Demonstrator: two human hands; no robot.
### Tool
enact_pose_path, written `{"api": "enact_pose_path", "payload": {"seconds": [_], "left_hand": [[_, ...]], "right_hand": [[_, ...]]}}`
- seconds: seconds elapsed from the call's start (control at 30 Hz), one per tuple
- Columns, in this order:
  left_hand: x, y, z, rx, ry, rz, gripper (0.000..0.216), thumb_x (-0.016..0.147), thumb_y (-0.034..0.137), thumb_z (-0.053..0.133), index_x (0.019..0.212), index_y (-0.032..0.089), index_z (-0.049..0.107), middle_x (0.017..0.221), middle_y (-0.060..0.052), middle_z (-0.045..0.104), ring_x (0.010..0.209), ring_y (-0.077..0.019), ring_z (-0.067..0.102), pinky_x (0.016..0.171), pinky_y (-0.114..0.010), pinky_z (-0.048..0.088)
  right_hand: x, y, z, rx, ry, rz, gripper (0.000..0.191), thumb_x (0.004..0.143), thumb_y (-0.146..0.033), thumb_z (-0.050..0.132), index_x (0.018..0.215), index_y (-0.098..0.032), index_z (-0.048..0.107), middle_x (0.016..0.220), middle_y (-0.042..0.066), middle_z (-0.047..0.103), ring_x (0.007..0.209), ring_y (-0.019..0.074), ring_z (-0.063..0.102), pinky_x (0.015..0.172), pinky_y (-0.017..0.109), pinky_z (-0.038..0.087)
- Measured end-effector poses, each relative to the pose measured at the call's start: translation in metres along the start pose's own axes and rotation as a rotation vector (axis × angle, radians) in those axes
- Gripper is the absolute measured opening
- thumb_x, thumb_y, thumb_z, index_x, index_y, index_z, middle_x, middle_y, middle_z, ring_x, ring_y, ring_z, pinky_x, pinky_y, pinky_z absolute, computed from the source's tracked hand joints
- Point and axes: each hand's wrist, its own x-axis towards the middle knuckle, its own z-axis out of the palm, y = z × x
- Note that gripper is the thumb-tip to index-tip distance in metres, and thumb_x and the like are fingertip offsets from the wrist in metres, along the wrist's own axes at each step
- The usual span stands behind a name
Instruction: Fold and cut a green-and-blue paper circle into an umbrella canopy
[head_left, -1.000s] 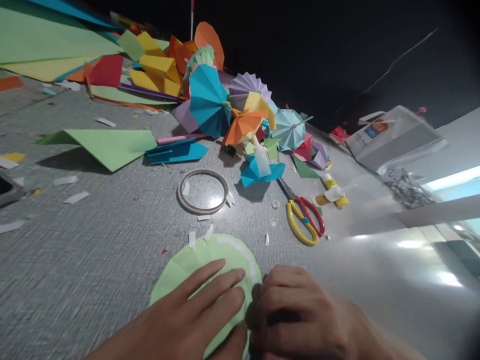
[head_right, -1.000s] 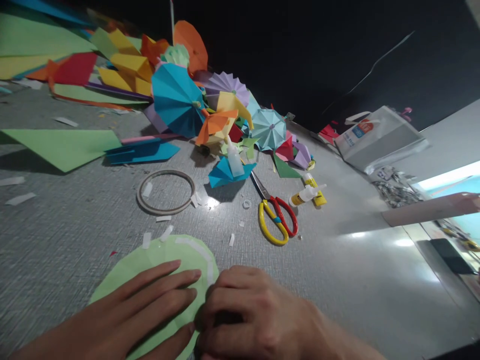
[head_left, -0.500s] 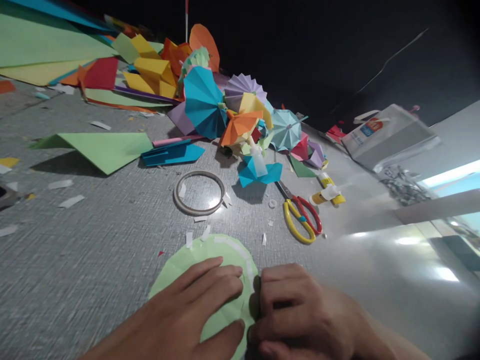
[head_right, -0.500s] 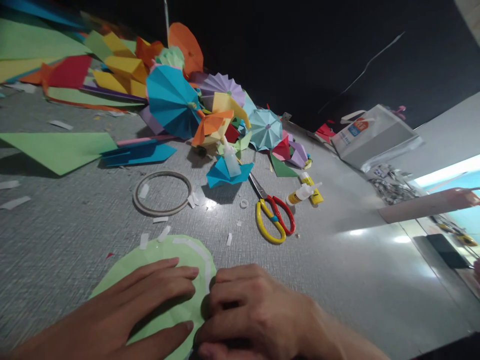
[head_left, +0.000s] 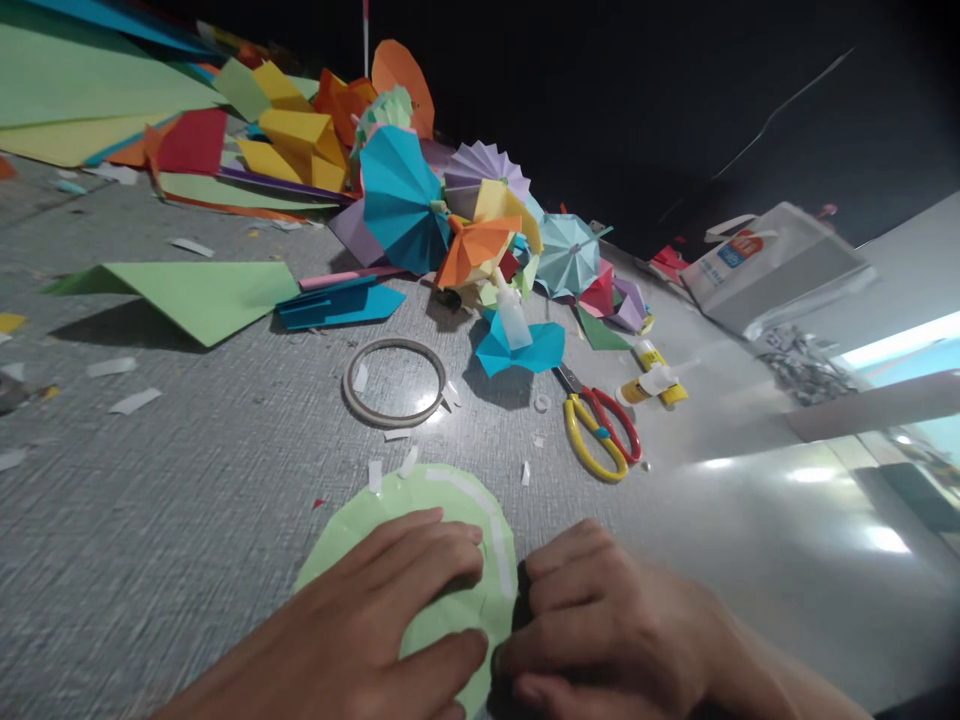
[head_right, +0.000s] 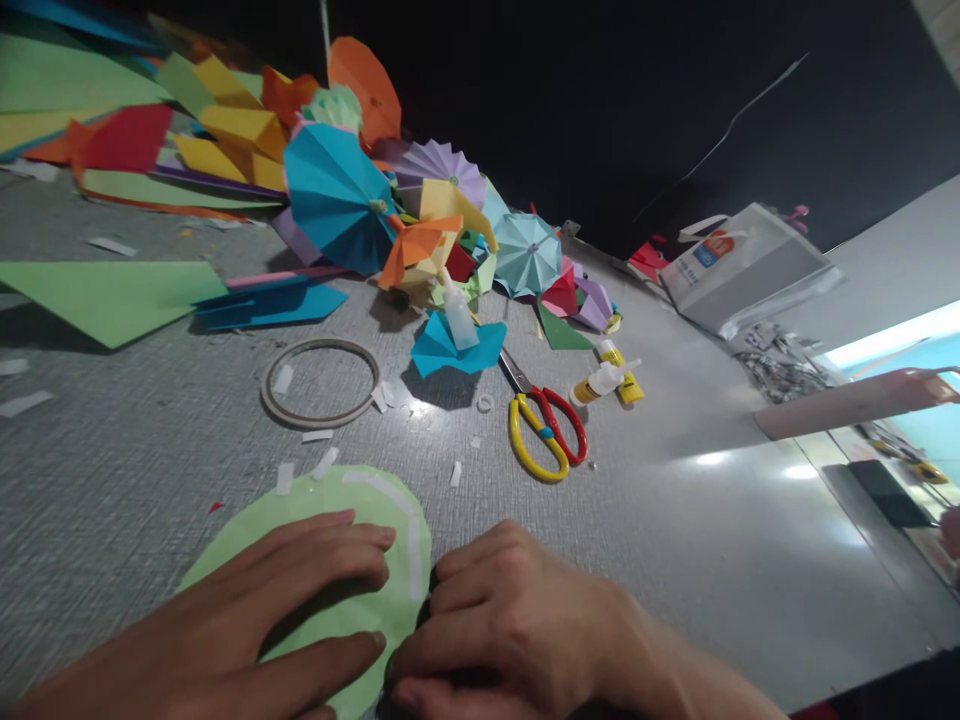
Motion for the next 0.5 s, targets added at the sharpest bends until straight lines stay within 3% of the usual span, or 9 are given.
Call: {"api": "enact_pose_path", "payload": {"seconds": [0.3,0.4,0.5], "left_hand": [[-0.0008,-0.0079,0.0014,0.084,-0.021,0.063,0.031,0.103,0.041,0.051,0.112,0.02,0.072,0.12,-0.005,0.074,0.113,-0.0208,0.065,0.119,-0.031,0.044],[-0.0027,-0.0091,0.0045,0.155,-0.014,0.138,0.031,0.104,0.03,0.045,0.116,0.016,0.07,0.117,-0.007,0.074,0.118,-0.0219,0.063,0.125,-0.035,0.036],[-0.0036,-0.0069,0.0066,0.238,0.012,0.187,0.024,0.103,0.017,0.049,0.11,0.016,0.072,0.112,-0.005,0.076,0.118,-0.0207,0.064,0.13,-0.036,0.026]], "right_hand": [[-0.0039,0.0015,0.0022,-0.016,-0.025,0.003,0.031,0.107,-0.026,0.046,0.096,-0.013,0.071,0.059,-0.001,0.06,0.053,0.0137,0.048,0.053,0.029,0.039],[-0.0049,0.002,0.003,-0.024,-0.033,0.007,0.032,0.108,-0.028,0.044,0.097,-0.014,0.071,0.059,-0.002,0.059,0.052,0.0137,0.047,0.052,0.03,0.038],[-0.005,0.0017,0.0033,-0.025,-0.03,0.0,0.032,0.109,-0.028,0.044,0.098,-0.014,0.071,0.059,-0.002,0.059,0.053,0.0133,0.047,0.051,0.029,0.038]]}}
